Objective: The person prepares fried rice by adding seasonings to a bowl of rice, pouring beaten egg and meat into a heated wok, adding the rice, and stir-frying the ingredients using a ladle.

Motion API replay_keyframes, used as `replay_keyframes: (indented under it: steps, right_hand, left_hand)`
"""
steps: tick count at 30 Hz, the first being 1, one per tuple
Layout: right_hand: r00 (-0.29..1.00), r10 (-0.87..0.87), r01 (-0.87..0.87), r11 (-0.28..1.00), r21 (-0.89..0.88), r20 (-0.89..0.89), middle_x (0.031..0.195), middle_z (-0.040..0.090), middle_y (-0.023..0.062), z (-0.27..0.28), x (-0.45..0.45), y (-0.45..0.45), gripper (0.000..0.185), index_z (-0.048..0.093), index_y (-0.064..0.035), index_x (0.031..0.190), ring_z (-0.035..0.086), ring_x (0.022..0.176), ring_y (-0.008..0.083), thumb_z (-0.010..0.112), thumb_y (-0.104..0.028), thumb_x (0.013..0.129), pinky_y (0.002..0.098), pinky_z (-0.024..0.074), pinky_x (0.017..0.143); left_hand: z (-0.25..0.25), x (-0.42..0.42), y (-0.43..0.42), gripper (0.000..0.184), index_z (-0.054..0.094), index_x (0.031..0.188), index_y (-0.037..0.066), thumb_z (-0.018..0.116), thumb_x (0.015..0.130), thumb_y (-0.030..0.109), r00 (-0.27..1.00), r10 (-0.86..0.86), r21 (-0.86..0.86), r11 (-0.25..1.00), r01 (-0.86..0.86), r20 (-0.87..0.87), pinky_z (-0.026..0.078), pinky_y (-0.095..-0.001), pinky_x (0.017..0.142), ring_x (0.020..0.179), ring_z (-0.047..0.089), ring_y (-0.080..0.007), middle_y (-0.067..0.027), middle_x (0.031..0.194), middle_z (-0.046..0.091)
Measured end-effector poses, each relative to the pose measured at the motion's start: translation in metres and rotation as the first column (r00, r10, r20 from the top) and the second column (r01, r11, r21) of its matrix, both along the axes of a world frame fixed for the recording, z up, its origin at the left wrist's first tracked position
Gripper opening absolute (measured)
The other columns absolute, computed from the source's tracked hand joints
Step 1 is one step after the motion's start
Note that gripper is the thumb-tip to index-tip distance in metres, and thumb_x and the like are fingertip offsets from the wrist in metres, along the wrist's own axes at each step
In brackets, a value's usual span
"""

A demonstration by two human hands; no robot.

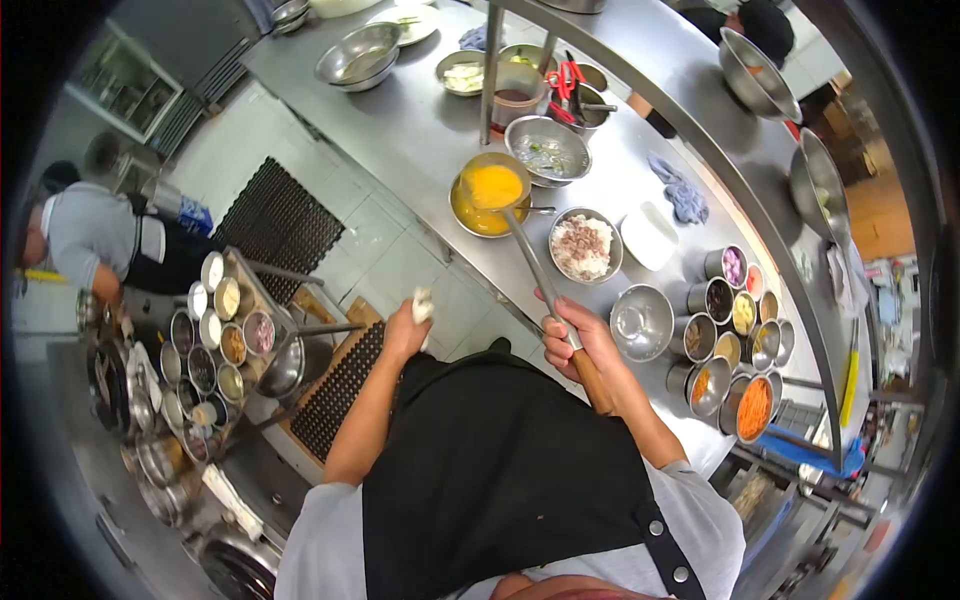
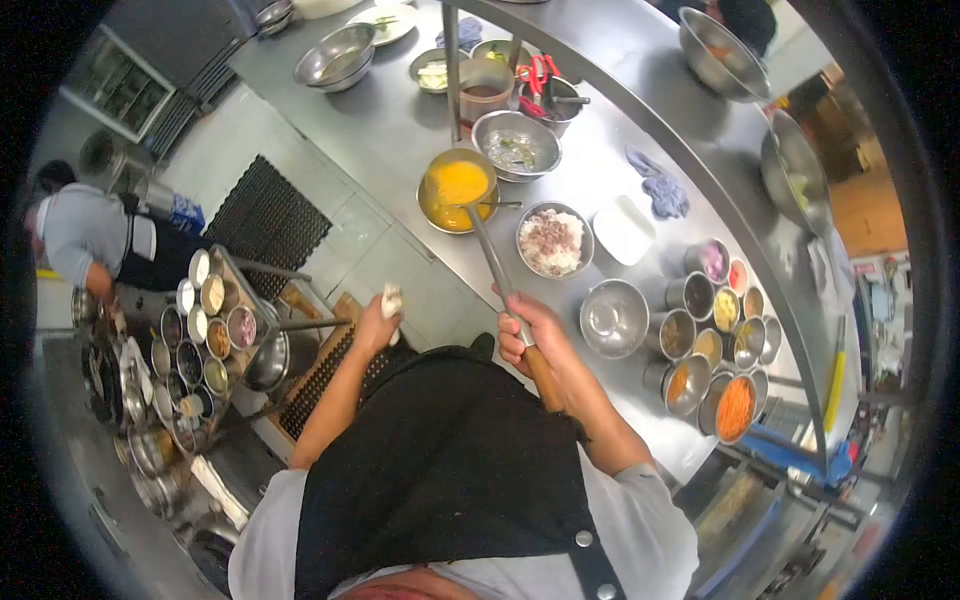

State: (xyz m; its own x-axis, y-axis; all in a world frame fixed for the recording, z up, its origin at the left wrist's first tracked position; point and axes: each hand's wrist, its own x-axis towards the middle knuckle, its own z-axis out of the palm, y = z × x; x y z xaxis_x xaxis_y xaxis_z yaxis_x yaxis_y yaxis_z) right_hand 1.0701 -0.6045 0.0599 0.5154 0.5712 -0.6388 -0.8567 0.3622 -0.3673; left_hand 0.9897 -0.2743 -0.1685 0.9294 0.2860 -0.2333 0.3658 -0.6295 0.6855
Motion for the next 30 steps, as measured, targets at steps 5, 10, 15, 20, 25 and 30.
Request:
replay_keyframes:
  steps: [5, 10, 15, 20, 25, 30]
  right_hand:
    - [0.999, 0.044, -0.044, 0.999, 0.0, -0.001, 0.069, 0.044, -0.0026, 0.02, 0.005, -0.009, 0.042, 0.047, -0.0145, 0.141, 0.043, 0.047, 0.0102, 0.056, -0.031, 0.104, 0.0278, 0.0341, 0.046]
    - [0.999, 0.041, -0.042, 0.999, 0.021, 0.018, 0.069, 0.043, -0.0033, 0.023, 0.006, -0.009, 0.043, 0.046, -0.0159, 0.144, 0.041, 0.047, 0.01, 0.054, -0.033, 0.105, 0.0276, 0.0349, 0.045]
    - [1.0, 0.017, -0.017, 0.999, -0.037, 0.022, 0.07, 0.042, -0.0044, 0.017, -0.002, 0.004, 0.041, 0.049, -0.0171, 0.143, 0.04, 0.047, 0.0096, 0.053, -0.034, 0.106, 0.0278, 0.0353, 0.046]
    - [0.996, 0.016, -0.009, 0.996, -0.087, 0.084, 0.069, 0.043, -0.0048, 0.015, -0.024, 0.026, 0.036, 0.053, -0.0151, 0.138, 0.04, 0.048, 0.0093, 0.054, -0.033, 0.106, 0.0278, 0.0355, 0.046]
    - [0.982, 0.042, -0.012, 0.987, -0.161, 0.186, 0.068, 0.044, -0.0042, 0.011, -0.071, 0.051, 0.027, 0.056, -0.0161, 0.128, 0.041, 0.049, 0.0106, 0.055, -0.031, 0.105, 0.0285, 0.0353, 0.046]
    - [0.947, 0.216, -0.182, 0.971, -0.158, 0.236, 0.067, 0.043, -0.0026, 0.03, -0.147, 0.102, 0.025, 0.056, -0.0186, 0.126, 0.041, 0.049, 0.012, 0.055, -0.028, 0.104, 0.0301, 0.0347, 0.045]
  left_hand:
    - [-0.076, -0.175, 0.02, 0.049, 0.064, 0.119, 0.002, 0.074, 0.082, 0.032, 0.87, 0.298, 0.213, 0.95, -0.229, -0.392, 0.054, -0.0525, 0.088, 0.103, 0.068, -0.0452, -0.0263, 0.108, 0.071]
    - [-0.18, -0.393, 0.052, 0.051, 0.071, 0.117, 0.0, 0.069, 0.085, 0.04, 0.523, 0.255, 0.291, 0.957, -0.014, -0.813, 0.053, -0.0441, 0.096, 0.11, 0.069, -0.0354, -0.0215, 0.118, 0.072]
    - [-0.186, -0.445, 0.033, 0.053, 0.069, 0.12, -0.001, 0.075, 0.079, 0.032, 0.449, 0.5, 0.263, 0.83, -0.491, -0.74, 0.054, -0.0422, 0.095, 0.109, 0.069, -0.0352, -0.0212, 0.115, 0.072]
    - [-0.072, -0.357, 0.0, 0.044, 0.066, 0.117, -0.001, 0.079, 0.078, 0.013, 0.462, 0.681, -0.099, 0.5, -0.86, -0.568, 0.054, -0.0408, 0.09, 0.099, 0.071, -0.0315, -0.0186, 0.11, 0.072]
    - [-0.129, -0.407, 0.001, 0.049, 0.063, 0.115, -0.002, 0.083, 0.076, 0.02, 0.612, 0.703, -0.103, 0.623, -0.776, -0.363, 0.055, -0.0455, 0.089, 0.101, 0.07, -0.0387, -0.0238, 0.111, 0.071]
    - [-0.191, -0.527, -0.004, 0.044, 0.069, 0.107, -0.005, 0.077, 0.075, 0.025, 0.638, 0.632, 0.009, 0.714, -0.7, -0.44, 0.054, -0.0475, 0.086, 0.1, 0.069, -0.041, -0.0269, 0.108, 0.071]
